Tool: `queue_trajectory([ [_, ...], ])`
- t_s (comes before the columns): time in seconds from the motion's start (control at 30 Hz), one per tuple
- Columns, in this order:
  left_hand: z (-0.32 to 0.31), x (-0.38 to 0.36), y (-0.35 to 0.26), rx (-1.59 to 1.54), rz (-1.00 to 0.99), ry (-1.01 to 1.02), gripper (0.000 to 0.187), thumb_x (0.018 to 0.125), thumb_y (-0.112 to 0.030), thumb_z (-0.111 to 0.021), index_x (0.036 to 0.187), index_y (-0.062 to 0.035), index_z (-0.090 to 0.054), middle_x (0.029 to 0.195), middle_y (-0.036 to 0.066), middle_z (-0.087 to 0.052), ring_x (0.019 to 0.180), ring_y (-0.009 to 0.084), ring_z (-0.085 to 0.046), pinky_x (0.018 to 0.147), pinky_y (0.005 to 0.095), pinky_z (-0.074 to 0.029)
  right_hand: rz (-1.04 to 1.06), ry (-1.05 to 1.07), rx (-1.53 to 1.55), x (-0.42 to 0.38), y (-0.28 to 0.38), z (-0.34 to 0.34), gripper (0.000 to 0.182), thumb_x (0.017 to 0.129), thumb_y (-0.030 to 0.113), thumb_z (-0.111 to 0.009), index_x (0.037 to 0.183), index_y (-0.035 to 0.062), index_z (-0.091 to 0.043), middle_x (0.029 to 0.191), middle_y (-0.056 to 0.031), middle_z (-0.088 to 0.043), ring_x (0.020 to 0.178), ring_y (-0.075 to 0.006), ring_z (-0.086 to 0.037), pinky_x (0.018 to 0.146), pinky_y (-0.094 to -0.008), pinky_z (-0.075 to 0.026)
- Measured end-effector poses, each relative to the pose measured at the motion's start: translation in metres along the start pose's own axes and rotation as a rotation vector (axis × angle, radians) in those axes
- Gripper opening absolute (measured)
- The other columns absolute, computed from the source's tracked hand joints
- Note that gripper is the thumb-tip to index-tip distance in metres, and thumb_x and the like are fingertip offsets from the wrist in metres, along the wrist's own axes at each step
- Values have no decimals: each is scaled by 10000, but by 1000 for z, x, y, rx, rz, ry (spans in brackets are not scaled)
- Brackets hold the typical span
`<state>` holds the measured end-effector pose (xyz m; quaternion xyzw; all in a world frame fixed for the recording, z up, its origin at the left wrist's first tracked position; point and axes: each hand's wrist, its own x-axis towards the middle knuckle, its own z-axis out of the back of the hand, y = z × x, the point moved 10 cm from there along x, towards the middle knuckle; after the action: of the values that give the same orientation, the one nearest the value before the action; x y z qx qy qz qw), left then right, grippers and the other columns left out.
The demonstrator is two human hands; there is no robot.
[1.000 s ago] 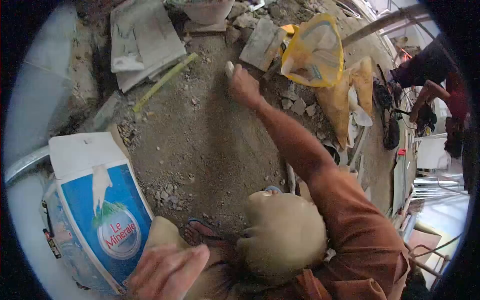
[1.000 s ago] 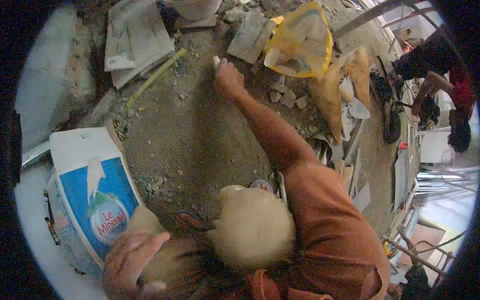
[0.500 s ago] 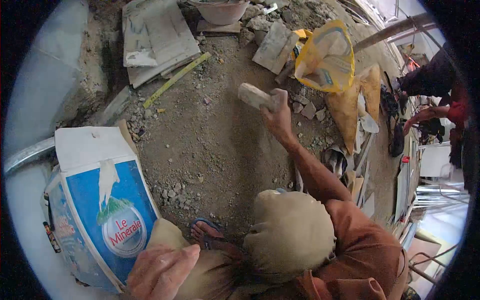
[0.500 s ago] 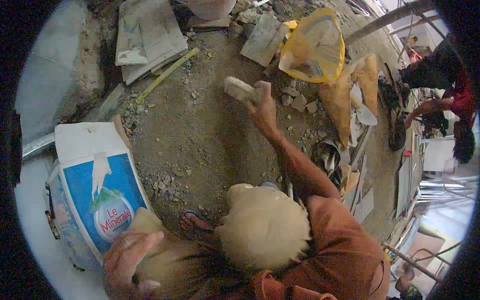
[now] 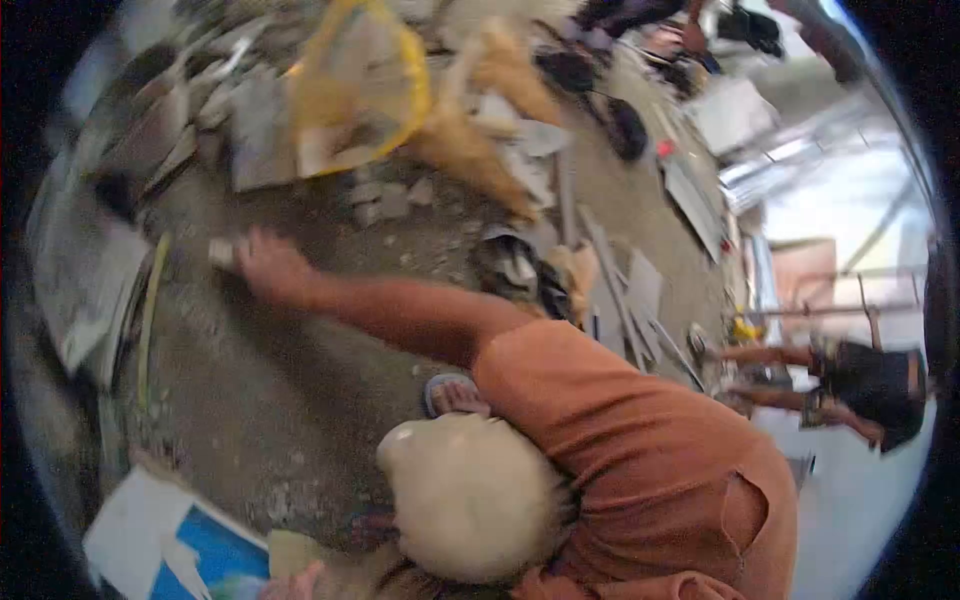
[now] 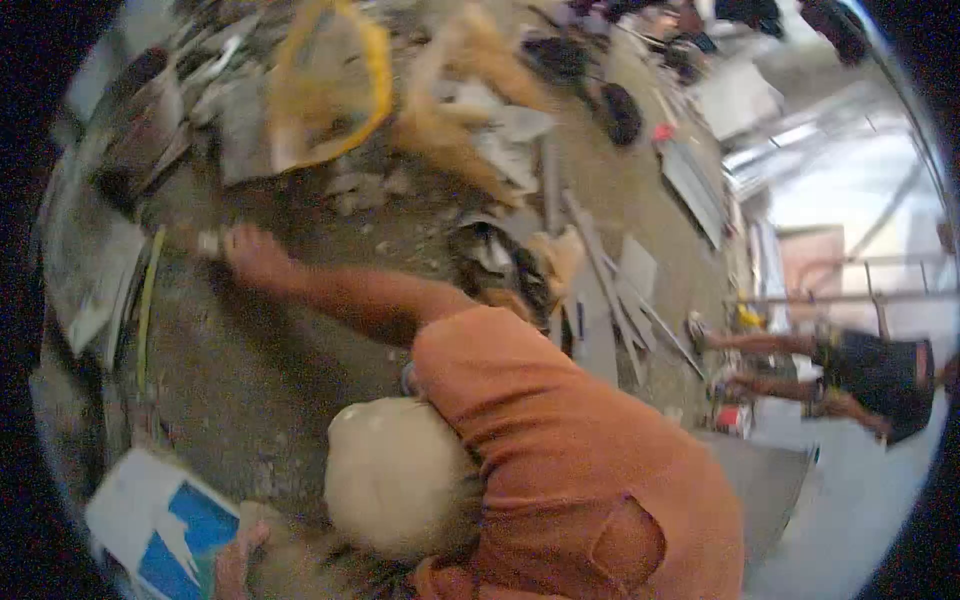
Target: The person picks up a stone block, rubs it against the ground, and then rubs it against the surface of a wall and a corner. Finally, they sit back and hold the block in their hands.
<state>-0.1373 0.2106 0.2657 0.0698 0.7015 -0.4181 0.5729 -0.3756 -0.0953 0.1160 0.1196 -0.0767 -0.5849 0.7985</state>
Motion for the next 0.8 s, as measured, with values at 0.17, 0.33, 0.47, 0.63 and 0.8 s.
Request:
queue_trajectory([
  [0.17,-20,-48,-160,541,-580,-154,710,1001,-512,-458,1458,31,-421,1429,260,-496,1312,426,-481,1087,493,-381,-40,230,219,-120,-22,-14,455,933,111,-538,1347,-22,-405,1272,-232,-506,1168,-394,-545,946,-518,-479],
  [0.33,-58,-61,-202,539,-765,-189,571,1035,-382,-458,1377,73,-494,1349,262,-555,1213,410,-555,1038,475,-423,-86,-101,307,-6,-35,14,301,960,123,-468,1218,-30,-493,1200,-222,-548,1146,-405,-546,907,-498,-490],
  [0.47,-61,-58,-198,585,-710,-192,587,1037,-377,-459,1412,75,-459,1377,266,-534,1241,421,-535,1057,472,-409,-134,-268,213,31,-10,43,394,942,133,-489,1305,-20,-507,1202,-227,-557,1169,-376,-532,949,-481,-459],
  [0.63,-56,-63,-188,552,-661,-167,640,1022,-435,-453,1433,55,-440,1403,270,-510,1280,427,-504,1074,487,-389,144,-238,43,-7,18,1,479,920,187,-539,1367,19,-502,1256,-233,-529,1194,-362,-507,994,-462,-413],
  [0.8,-56,-59,-184,531,-611,-124,682,1009,-481,-448,1451,39,-426,1424,274,-491,1311,431,-480,1088,500,-374,280,-198,90,-17,26,-3,454,895,263,-617,1276,30,-532,1323,-244,-488,1228,-388,-483,997,-492,-406],
])
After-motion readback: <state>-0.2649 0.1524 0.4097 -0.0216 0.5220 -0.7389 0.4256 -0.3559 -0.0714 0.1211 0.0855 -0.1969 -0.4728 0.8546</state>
